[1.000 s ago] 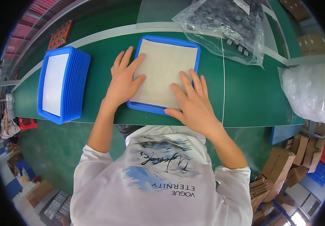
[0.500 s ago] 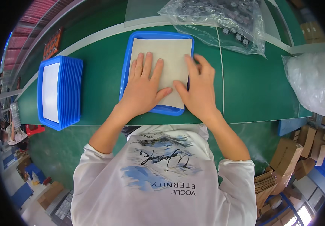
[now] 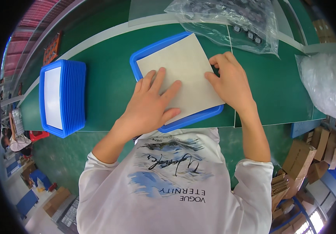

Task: Assembling small electronic components into a tray on an assembly line.

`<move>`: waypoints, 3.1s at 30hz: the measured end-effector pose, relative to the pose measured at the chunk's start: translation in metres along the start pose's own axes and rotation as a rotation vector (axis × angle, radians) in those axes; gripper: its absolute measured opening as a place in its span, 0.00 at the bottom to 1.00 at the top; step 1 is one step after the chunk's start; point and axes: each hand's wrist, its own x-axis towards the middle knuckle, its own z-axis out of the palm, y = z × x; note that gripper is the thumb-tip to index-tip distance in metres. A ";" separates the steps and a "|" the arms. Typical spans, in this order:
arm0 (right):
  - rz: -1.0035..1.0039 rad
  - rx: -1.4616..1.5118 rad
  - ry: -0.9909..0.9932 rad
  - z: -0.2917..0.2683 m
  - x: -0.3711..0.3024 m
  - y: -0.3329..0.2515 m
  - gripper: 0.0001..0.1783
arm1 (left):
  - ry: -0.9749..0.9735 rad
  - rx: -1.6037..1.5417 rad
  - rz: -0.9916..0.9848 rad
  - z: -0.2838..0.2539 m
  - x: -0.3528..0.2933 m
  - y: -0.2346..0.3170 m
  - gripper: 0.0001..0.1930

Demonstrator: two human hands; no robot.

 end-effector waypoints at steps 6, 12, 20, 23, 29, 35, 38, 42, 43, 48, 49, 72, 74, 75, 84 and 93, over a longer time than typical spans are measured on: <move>-0.096 0.117 0.092 0.009 -0.003 -0.016 0.10 | 0.082 -0.085 0.010 -0.001 0.008 -0.003 0.32; -0.353 -0.231 0.247 0.035 -0.002 -0.001 0.06 | 0.312 -0.071 0.180 0.000 0.056 -0.023 0.31; -0.320 -0.192 0.201 0.034 -0.019 -0.004 0.11 | 0.443 -0.052 0.390 0.016 0.097 -0.045 0.15; -0.290 -0.180 0.149 0.033 -0.041 -0.007 0.18 | 0.475 -0.028 0.411 0.015 0.097 -0.043 0.07; -0.340 -0.203 0.127 0.033 -0.056 0.003 0.24 | 0.489 0.071 0.389 0.026 0.084 -0.042 0.07; -0.306 -0.265 -0.133 0.019 -0.053 0.008 0.26 | 0.376 0.075 0.306 0.029 0.073 -0.044 0.18; -0.246 -0.244 -0.223 0.015 -0.053 0.015 0.28 | 0.306 -0.021 0.301 0.024 0.069 -0.048 0.19; -0.259 -0.171 -0.209 0.012 -0.059 0.028 0.29 | 0.248 0.022 0.327 0.023 0.068 -0.048 0.30; -0.293 -0.194 -0.182 0.009 -0.061 0.029 0.28 | 0.236 0.035 0.323 0.024 0.067 -0.048 0.34; -0.357 -0.371 -0.184 0.000 -0.074 0.016 0.26 | 0.205 0.017 0.317 0.026 0.067 -0.045 0.40; -0.333 -0.395 -0.192 0.000 -0.078 0.014 0.25 | 0.204 0.033 0.323 0.028 0.068 -0.044 0.41; -0.127 -0.404 -0.006 0.028 -0.099 -0.014 0.31 | 0.378 0.072 0.097 0.050 0.062 0.009 0.27; -0.149 -0.390 -0.007 0.025 -0.096 -0.011 0.32 | 0.352 0.096 0.152 0.048 0.063 0.003 0.25; -0.170 -0.380 -0.021 0.025 -0.095 -0.013 0.32 | 0.355 0.081 0.203 0.042 0.062 -0.002 0.23; -0.237 -0.488 -0.103 0.034 -0.058 -0.015 0.32 | 0.351 -0.116 0.217 0.035 0.085 -0.046 0.16; -0.078 -0.182 0.038 0.039 -0.062 0.011 0.21 | 0.375 0.147 0.302 0.020 0.107 -0.048 0.12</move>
